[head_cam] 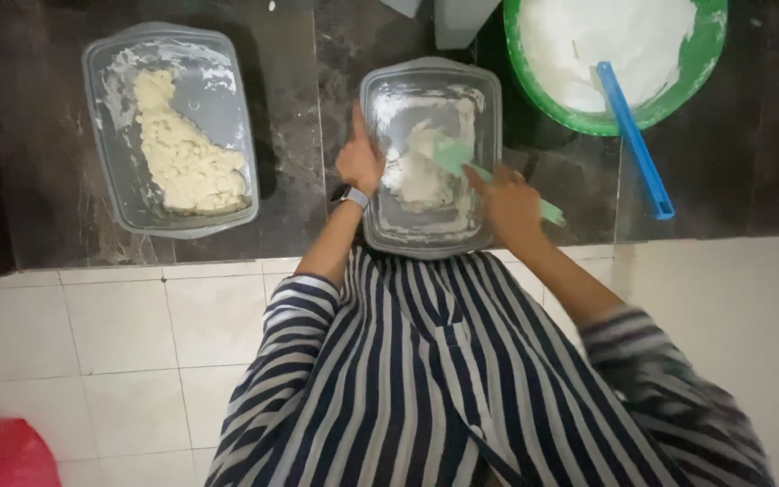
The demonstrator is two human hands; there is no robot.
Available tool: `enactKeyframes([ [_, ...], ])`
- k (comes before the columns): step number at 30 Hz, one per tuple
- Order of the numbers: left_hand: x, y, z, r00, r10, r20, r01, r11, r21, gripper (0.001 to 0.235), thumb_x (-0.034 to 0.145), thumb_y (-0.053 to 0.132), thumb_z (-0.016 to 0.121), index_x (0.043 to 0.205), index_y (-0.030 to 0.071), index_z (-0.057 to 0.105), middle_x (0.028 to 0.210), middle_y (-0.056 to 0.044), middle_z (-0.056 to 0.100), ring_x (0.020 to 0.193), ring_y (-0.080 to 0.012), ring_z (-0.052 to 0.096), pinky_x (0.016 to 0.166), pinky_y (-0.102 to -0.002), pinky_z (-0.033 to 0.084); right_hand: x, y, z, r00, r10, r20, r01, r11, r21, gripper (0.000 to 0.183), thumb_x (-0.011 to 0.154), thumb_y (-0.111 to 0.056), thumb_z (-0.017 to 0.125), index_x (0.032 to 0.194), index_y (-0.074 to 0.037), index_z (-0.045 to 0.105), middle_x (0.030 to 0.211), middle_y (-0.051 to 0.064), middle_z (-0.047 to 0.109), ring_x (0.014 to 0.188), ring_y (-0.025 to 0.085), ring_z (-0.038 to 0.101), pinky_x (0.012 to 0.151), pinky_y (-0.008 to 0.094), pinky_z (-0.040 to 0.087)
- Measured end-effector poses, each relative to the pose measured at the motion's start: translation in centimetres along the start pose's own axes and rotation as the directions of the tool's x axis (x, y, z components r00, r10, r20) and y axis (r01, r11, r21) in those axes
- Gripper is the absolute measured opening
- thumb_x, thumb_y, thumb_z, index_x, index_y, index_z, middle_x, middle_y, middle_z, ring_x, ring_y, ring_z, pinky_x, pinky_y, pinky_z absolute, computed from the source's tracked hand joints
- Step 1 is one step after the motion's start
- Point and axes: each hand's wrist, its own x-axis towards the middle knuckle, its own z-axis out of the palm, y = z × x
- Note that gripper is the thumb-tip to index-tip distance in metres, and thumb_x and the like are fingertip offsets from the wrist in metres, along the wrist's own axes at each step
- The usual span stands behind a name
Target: Mixing and kneading a white dough-like substance in plastic containers using a spatula and hands.
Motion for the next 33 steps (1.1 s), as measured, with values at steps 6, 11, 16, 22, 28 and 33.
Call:
enactKeyframes([
  [6,-0.7,0.1,-1.9,0.999,0.043,0.024,-0.039,0.992,-0.122,0.065,0.083,0.016,0.047,0.136,0.019,0.009,0.071,-0.012,0.063,0.064,-0.0279,0.064,0.056,-0.036,0.049,0.5,-5.9,-1.1,0.988,-0.107,0.114,0.096,0.991,0.094,0.033,0.076,-0.003,0.054,0.105,-0.018,0.059,0.099,0.020,0.058,0.079,0.031,0.062,0.057,0.039,0.051],
  [11,-0.6,-0.4,-2.8,0.994,0.105,0.016,-0.101,0.981,-0.164,0.064,0.082,0.013,0.049,0.135,0.017,0.014,0.071,-0.013,0.063,0.062,-0.0292,0.063,0.055,-0.036,0.049,-0.1,-0.5,-2.1,0.964,0.036,0.265,-0.104,0.963,0.248,0.027,0.078,-0.011,0.050,0.103,-0.018,0.060,0.095,0.015,0.061,0.085,0.029,0.061,0.063,0.041,0.050],
  [16,0.3,-1.7,-2.0,0.985,0.170,0.013,-0.168,0.982,-0.086,0.065,0.083,0.011,0.048,0.136,0.017,0.011,0.073,-0.014,0.061,0.063,-0.0301,0.062,0.054,-0.038,0.048,6.5,1.4,-6.8,0.979,0.068,0.192,-0.121,0.953,0.278,0.016,0.082,-0.017,0.047,0.074,-0.009,0.058,0.064,0.013,0.059,0.058,0.031,0.061,0.050,0.041,0.046],
  [22,0.1,-1.6,-4.5,0.966,0.252,0.058,-0.242,0.961,-0.132,0.065,0.082,0.012,0.048,0.136,0.019,0.013,0.080,-0.012,0.062,0.064,-0.0276,0.062,0.059,-0.037,0.048,13.6,0.0,-1.1,0.997,-0.004,0.071,0.004,1.000,0.000,0.027,0.073,-0.006,0.052,0.047,-0.013,0.047,0.039,0.002,0.043,0.033,0.013,0.042,0.033,0.026,0.034],
  [28,0.8,-2.1,-3.8,0.974,0.218,0.061,-0.213,0.974,-0.083,0.065,0.083,0.013,0.045,0.137,0.022,0.009,0.091,-0.013,0.062,0.069,-0.0275,0.062,0.064,-0.035,0.047,19.1,-1.7,1.5,0.980,-0.195,-0.031,0.189,0.971,-0.145,0.030,0.073,-0.006,0.053,0.045,-0.014,0.044,0.039,-0.001,0.043,0.036,0.010,0.041,0.038,0.022,0.033],
  [33,2.1,-3.1,-3.2,0.893,0.397,0.209,-0.340,0.903,-0.263,0.071,0.077,0.007,0.042,0.136,0.010,0.002,0.067,-0.014,0.056,0.047,-0.0315,0.051,0.040,-0.043,0.038,21.2,-3.1,-3.6,0.895,-0.181,0.408,0.284,0.936,-0.208,0.021,0.085,-0.032,0.049,0.093,-0.016,0.059,0.086,0.004,0.060,0.070,0.022,0.057,0.050,0.032,0.046],
])
